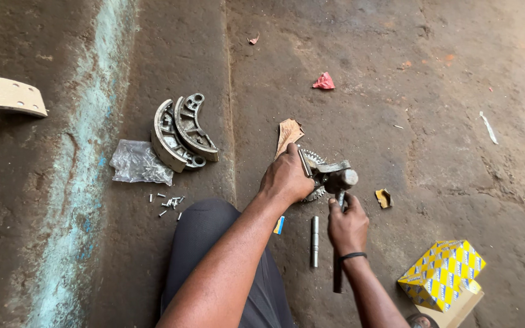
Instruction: The person sits on the floor and assembles mechanical parts, including brake shoes and a gear. They use a hammer and a metal punch to drive pins into the brake shoe assembly, repeatedly striking the punch to secure the components.
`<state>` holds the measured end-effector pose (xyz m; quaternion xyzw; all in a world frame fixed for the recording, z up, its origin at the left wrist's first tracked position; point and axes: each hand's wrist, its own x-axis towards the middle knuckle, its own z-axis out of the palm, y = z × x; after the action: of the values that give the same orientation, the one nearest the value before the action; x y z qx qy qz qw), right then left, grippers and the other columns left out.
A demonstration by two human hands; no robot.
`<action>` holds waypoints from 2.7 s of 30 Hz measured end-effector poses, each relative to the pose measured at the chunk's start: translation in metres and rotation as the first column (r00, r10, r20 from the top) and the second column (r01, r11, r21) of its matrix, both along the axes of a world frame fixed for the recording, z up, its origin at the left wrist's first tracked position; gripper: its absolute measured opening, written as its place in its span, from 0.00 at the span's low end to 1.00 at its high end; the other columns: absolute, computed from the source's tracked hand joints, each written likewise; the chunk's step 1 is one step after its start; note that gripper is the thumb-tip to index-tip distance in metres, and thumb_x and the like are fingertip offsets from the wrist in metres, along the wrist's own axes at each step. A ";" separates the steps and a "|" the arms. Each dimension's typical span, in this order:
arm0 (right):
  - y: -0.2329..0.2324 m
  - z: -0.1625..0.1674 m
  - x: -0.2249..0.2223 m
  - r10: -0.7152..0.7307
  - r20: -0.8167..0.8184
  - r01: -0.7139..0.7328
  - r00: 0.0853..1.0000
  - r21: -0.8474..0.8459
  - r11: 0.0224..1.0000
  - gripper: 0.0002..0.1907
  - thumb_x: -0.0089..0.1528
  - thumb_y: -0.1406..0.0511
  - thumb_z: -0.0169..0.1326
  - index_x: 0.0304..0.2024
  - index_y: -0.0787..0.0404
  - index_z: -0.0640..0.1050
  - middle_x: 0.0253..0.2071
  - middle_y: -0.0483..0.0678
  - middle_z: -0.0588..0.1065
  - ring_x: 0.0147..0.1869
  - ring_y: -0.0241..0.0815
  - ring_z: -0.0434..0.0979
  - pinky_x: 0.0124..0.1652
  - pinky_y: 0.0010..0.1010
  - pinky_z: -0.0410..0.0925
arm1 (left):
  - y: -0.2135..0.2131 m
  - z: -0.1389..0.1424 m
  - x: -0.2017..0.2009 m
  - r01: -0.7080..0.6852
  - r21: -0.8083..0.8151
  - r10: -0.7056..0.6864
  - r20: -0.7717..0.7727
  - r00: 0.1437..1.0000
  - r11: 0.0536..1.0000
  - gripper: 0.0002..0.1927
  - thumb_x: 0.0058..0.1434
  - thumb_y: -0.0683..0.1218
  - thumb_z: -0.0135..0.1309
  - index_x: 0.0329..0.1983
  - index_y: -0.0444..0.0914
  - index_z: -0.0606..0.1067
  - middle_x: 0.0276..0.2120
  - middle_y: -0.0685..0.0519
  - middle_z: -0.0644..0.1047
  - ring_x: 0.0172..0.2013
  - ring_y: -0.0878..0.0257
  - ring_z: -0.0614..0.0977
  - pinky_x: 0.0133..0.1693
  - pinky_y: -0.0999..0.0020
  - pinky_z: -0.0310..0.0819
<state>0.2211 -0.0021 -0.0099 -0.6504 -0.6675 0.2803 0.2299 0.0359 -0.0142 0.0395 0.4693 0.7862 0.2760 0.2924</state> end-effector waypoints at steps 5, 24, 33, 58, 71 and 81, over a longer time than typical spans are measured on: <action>0.007 0.029 0.000 0.073 -0.124 -0.058 0.990 0.120 0.991 0.20 0.64 0.60 0.57 0.55 0.63 0.79 0.24 0.51 0.77 0.27 0.39 0.77 0.31 0.35 0.70 | 0.001 0.000 0.001 -0.023 0.033 0.023 0.005 1.000 0.999 0.35 0.52 0.44 0.58 0.60 0.26 0.59 0.45 0.29 0.77 0.49 0.37 0.80 0.54 0.51 0.73; 0.016 -0.048 0.045 -0.023 0.190 -0.002 0.982 0.127 0.992 0.21 0.63 0.52 0.54 0.55 0.51 0.79 0.37 0.63 0.79 0.43 0.66 0.79 0.42 0.54 0.71 | 0.006 -0.007 0.004 -0.088 0.102 0.087 0.014 0.996 0.991 0.39 0.47 0.45 0.63 0.60 0.25 0.61 0.46 0.27 0.77 0.50 0.37 0.80 0.54 0.51 0.73; -0.029 -0.159 0.126 0.020 0.530 0.053 0.848 -0.122 0.991 0.24 0.61 0.55 0.52 0.61 0.43 0.77 0.53 0.54 0.77 0.55 0.59 0.78 0.52 0.47 0.71 | 0.001 -0.012 -0.029 -0.489 0.057 0.347 0.633 0.692 0.870 0.22 0.42 0.52 0.59 0.33 0.30 0.83 0.34 0.42 0.86 0.34 0.55 0.87 0.36 0.63 0.79; 0.054 0.052 -0.011 -0.190 -0.685 -0.117 0.704 -0.375 0.920 0.19 0.67 0.60 0.55 0.52 0.70 0.76 0.39 0.50 0.77 0.38 0.42 0.81 0.34 0.33 0.77 | 0.010 -0.015 -0.036 -0.448 -0.100 0.358 0.761 0.541 0.889 0.27 0.51 0.57 0.51 0.46 0.33 0.78 0.37 0.45 0.82 0.39 0.56 0.83 0.41 0.60 0.75; 0.086 -0.044 -0.006 -0.519 -0.687 -0.084 0.509 -0.640 0.764 0.18 0.63 0.74 0.52 0.56 0.70 0.73 0.47 0.55 0.78 0.46 0.50 0.84 0.41 0.39 0.79 | 0.012 -0.022 -0.018 -0.149 0.012 0.140 0.275 0.951 0.989 0.38 0.46 0.43 0.60 0.62 0.42 0.62 0.49 0.37 0.79 0.52 0.42 0.81 0.52 0.55 0.75; 0.088 -0.039 -0.009 -0.412 -0.669 -0.091 0.618 -0.581 0.809 0.18 0.61 0.77 0.53 0.55 0.72 0.72 0.43 0.56 0.79 0.42 0.50 0.83 0.38 0.40 0.80 | 0.014 -0.028 -0.019 -0.157 -0.077 0.173 0.307 0.936 0.985 0.41 0.45 0.39 0.60 0.65 0.44 0.61 0.54 0.41 0.77 0.55 0.44 0.79 0.55 0.57 0.74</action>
<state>0.2121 0.0862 -0.0485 -0.5640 -0.3251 0.6906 0.3150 0.0171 -0.0001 0.0116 0.3443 0.7735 0.3500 0.4008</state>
